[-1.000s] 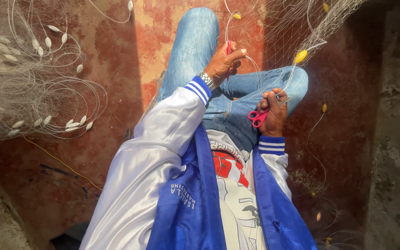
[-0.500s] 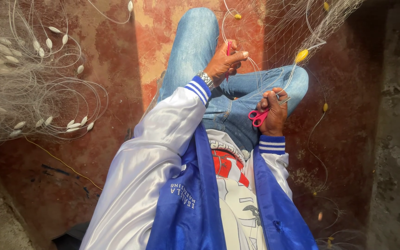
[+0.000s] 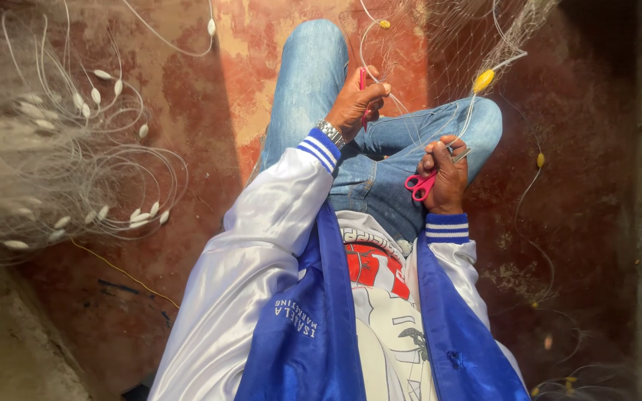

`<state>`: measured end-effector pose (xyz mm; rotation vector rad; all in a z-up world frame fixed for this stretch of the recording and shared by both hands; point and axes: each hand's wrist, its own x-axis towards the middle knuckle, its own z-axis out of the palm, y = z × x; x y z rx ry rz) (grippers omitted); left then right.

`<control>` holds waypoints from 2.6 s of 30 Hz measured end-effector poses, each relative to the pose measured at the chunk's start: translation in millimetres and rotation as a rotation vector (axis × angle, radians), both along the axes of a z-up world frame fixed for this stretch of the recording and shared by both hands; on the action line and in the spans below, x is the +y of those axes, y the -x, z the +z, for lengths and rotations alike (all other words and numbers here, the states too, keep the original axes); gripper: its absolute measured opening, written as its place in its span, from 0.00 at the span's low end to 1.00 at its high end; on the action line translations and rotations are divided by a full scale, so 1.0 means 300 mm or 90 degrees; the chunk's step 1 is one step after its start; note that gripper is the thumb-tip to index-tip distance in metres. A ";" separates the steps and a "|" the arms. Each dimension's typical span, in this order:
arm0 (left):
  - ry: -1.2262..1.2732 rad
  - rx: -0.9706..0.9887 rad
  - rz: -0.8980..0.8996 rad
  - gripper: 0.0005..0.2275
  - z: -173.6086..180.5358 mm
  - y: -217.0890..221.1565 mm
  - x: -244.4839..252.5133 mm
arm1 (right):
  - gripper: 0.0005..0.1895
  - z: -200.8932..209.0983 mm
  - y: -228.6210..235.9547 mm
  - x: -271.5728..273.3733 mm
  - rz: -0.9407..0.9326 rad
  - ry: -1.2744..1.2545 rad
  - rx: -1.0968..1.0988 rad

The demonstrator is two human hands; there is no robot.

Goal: The person sits on the floor with a gill net spread around them, pulls sections of the net line across their lap, and uses pink-handled scissors to trim or cut the line while handling yellow and white floats. They repeatedly draw out new lengths of netting and work the line by hand.

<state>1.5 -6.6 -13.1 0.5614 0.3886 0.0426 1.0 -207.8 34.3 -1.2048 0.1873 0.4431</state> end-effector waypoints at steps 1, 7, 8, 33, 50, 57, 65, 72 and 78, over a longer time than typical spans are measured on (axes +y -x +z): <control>0.008 0.011 0.006 0.14 -0.007 -0.002 0.000 | 0.06 0.002 -0.002 0.001 0.007 0.004 0.003; -0.051 0.041 0.014 0.15 -0.033 -0.001 -0.007 | 0.07 -0.016 -0.004 0.001 -0.003 -0.003 -0.032; -0.049 0.056 0.023 0.14 -0.018 -0.003 0.000 | 0.07 -0.018 -0.007 0.002 0.001 -0.001 -0.030; -0.103 0.102 0.099 0.09 0.015 0.015 0.052 | 0.05 0.012 -0.129 -0.065 -0.229 -0.244 0.030; 0.190 -0.079 0.127 0.09 0.122 0.172 0.240 | 0.12 0.087 -0.059 0.019 -0.141 -0.327 0.079; 0.167 -0.109 0.209 0.07 0.113 0.277 0.325 | 0.07 0.049 -0.056 0.092 -0.105 -0.253 0.073; 0.151 -0.082 0.246 0.06 0.074 0.338 0.468 | 0.06 0.023 -0.036 0.116 -0.037 -0.247 0.024; 0.102 -0.068 0.250 0.06 -0.008 0.359 0.550 | 0.08 0.042 -0.026 0.112 0.001 -0.220 0.029; 0.044 -0.035 0.293 0.05 -0.030 0.383 0.574 | 0.09 -0.026 -0.022 0.105 0.013 -0.177 0.045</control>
